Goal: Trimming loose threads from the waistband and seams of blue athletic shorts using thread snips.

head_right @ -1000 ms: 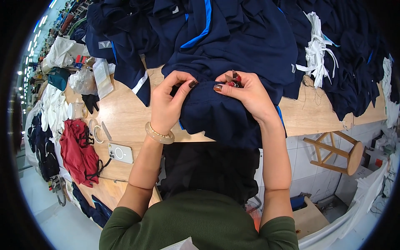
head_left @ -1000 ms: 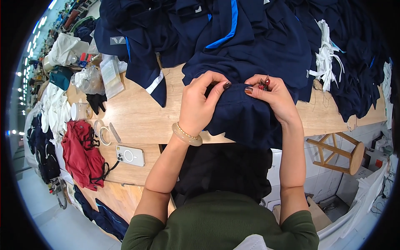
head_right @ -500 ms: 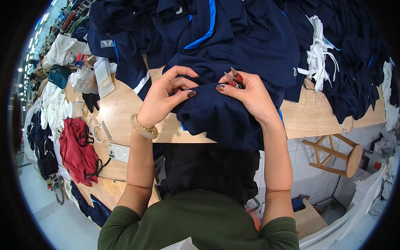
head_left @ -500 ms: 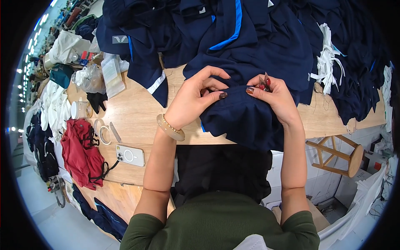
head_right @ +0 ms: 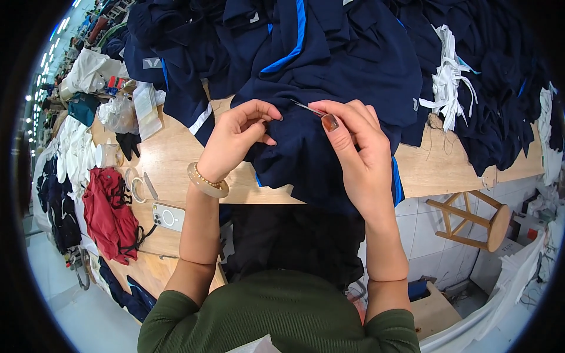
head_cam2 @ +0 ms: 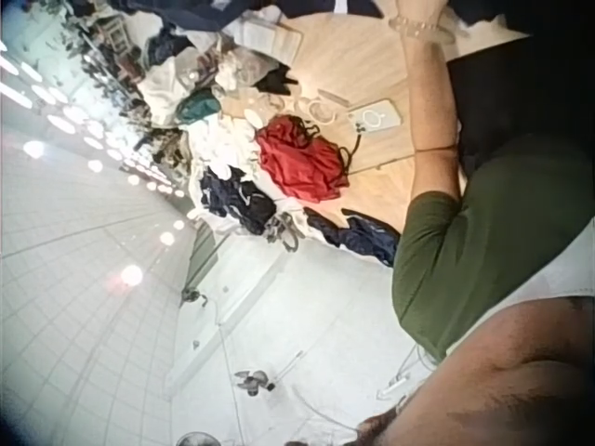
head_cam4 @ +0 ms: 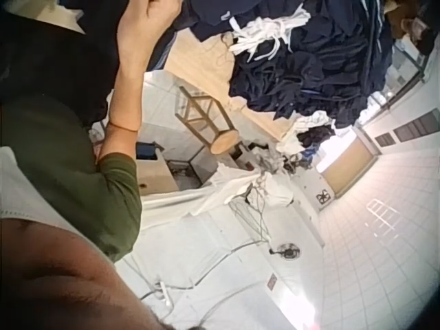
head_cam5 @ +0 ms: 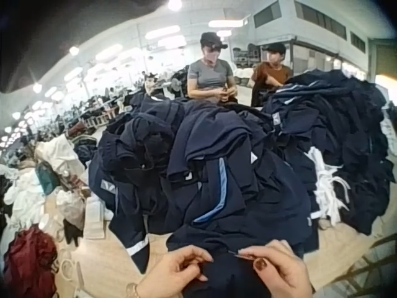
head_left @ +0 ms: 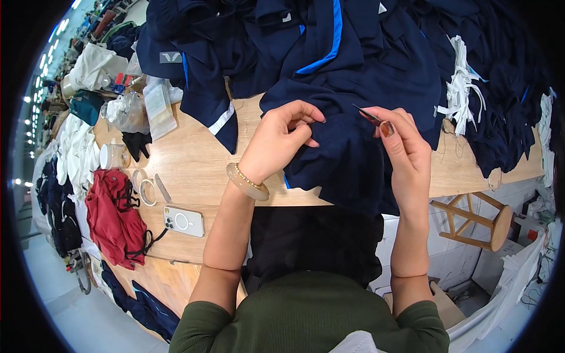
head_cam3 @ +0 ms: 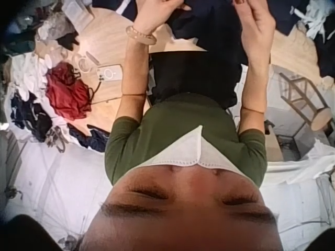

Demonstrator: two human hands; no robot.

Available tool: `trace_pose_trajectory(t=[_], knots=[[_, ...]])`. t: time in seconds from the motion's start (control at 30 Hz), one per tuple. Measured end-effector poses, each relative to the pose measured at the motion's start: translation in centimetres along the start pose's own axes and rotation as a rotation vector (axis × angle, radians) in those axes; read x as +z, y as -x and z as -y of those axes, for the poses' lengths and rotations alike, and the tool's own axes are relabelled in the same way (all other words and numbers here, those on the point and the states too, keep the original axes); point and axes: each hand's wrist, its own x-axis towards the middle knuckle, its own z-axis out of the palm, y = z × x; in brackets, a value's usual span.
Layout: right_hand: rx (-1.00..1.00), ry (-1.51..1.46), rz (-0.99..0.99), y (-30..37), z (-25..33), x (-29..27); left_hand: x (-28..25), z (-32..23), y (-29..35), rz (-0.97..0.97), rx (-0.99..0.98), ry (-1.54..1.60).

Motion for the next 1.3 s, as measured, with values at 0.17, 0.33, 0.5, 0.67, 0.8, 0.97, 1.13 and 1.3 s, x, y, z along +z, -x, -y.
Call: trace_pose_trajectory(t=[0.17,0.33,0.5,0.67,0.8,0.97,1.13,1.3], knots=[[-0.001,0.024,-0.043,0.3,-0.2,0.0,0.4,-0.2,0.2,-0.049,-0.016,-0.043],[-0.179,0.538,-0.123,0.0,-0.7,0.2,0.7,-0.1,0.3,-0.053,0.011,-0.031],[-0.126,0.491,-0.031,-0.4,-0.7,0.5,0.8,0.0,0.4,-0.044,0.045,-0.003],[-0.086,0.453,-0.003,-0.5,-1.0,0.5,0.6,0.1,0.4,-0.038,0.064,-0.020],[-0.049,0.405,0.031,-0.6,-0.7,0.5,0.5,0.3,0.4,-0.069,0.087,0.028],[0.068,0.263,0.051,-0.2,-1.0,0.4,0.6,-0.1,0.8,-0.065,0.106,0.115],[0.176,0.082,0.073,-0.3,-1.7,0.4,0.5,-0.1,0.9,-0.041,0.131,0.062],[0.249,-0.192,0.051,-0.3,-1.7,0.9,0.5,0.2,0.8,-0.034,0.149,0.081]])
